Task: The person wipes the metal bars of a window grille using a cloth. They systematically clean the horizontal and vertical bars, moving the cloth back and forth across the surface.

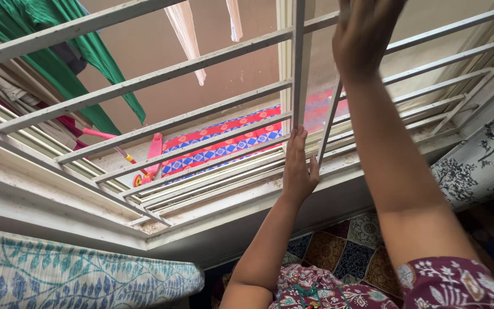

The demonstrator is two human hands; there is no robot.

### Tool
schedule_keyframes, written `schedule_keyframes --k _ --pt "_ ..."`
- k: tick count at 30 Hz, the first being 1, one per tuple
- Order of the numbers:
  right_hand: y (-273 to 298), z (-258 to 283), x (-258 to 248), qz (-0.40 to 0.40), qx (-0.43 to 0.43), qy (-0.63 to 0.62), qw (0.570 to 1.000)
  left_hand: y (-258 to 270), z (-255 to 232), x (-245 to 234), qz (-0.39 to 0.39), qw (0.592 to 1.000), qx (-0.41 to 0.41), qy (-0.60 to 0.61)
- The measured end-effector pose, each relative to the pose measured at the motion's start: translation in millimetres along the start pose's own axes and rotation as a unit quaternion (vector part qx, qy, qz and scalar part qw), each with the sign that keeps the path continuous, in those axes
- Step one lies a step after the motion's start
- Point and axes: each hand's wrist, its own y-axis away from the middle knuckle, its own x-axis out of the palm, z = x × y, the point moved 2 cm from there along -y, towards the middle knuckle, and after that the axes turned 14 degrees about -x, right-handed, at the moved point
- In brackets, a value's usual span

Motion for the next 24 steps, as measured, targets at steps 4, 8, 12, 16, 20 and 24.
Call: schedule_keyframes --k 4,8,12,16,20,24 --pt "97.4 46.9 -18.6 0.023 0.030 -0.039 0.999 5.4 9.3 -5.0 0.008 0.999 0.008 -0.033" --pt "196.6 72.4 -20.8 0.058 -0.026 -0.020 0.998 11.9 16.6 -11.6 0.024 0.999 -0.016 -0.026" --pt "302.2 110.6 -26.7 0.154 0.031 -0.047 0.986 16.2 18.5 -17.9 0.040 0.999 -0.014 -0.022" --pt "348.9 163.0 -81.1 0.349 0.107 -0.146 0.920 18.2 23.1 -31.7 0.061 0.997 -0.032 -0.025" --pt "305.2 181.1 -107.1 0.293 0.222 -0.224 0.903 13.3 25.1 -51.6 0.041 0.998 -0.023 -0.051" --pt "204.1 180.7 -116.1 0.110 0.196 -0.298 0.928 -9.1 12.3 -73.5 -0.002 0.992 0.035 -0.122"
